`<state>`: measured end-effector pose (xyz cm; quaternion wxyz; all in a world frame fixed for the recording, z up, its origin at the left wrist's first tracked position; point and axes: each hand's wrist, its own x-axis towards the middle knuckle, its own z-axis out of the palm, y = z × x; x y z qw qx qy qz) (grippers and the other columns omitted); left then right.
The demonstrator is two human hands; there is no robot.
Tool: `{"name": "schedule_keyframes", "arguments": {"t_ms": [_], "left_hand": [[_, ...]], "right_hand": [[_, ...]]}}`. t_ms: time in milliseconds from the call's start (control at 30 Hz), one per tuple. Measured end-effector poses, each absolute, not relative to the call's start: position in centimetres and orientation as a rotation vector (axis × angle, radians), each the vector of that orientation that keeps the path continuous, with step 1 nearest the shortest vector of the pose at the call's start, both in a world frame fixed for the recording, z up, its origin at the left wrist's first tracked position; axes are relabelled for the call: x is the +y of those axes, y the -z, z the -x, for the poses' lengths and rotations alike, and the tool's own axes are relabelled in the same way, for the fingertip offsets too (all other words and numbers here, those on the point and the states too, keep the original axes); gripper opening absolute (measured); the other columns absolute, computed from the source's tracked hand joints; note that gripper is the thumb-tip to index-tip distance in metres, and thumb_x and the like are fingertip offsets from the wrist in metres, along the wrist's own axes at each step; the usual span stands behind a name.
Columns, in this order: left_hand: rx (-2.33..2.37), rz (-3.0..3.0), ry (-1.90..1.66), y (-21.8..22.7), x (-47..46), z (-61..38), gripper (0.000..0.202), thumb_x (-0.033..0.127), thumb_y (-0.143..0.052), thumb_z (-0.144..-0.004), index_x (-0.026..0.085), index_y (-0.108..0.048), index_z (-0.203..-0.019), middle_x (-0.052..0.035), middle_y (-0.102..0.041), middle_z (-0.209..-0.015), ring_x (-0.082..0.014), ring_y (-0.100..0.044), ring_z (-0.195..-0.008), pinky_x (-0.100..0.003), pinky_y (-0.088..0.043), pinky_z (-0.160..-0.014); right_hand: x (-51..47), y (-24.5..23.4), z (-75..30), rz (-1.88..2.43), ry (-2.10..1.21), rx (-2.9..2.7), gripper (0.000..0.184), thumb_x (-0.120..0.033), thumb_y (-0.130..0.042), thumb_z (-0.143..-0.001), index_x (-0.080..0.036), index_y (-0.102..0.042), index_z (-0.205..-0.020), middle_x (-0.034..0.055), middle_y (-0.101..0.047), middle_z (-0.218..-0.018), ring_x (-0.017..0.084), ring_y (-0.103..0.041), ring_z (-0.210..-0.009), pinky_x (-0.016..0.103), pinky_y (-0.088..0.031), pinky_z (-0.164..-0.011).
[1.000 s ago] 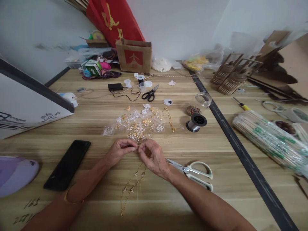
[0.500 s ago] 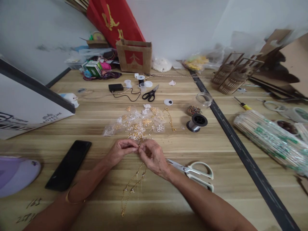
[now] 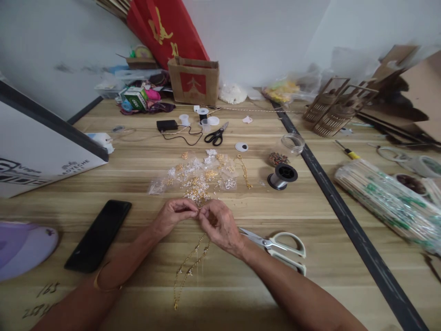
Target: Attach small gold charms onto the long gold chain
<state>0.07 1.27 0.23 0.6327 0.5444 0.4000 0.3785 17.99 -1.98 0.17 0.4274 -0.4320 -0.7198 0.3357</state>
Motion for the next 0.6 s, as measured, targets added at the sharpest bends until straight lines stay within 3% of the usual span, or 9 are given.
{"name": "schedule_keyframes", "arguments": {"t_ms": [600], "left_hand": [[0.895,-1.238,-0.865,0.06,1.25,0.1,0.01,0.019,-0.076,-0.065,0.014,-0.072,-0.072,-0.0025,-0.07,-0.072,-0.0126,-0.063,-0.069,-0.023,-0.049,-0.068]], "right_hand": [[-2.08,-0.28,-18.0,1.09,-0.878,-1.775,0.007,-0.021,-0.054,-0.085,-0.018,-0.057,-0.078,0.0016,-0.056,-0.071,0.014,-0.051,-0.066,0.027,-0.041,-0.059]]}}
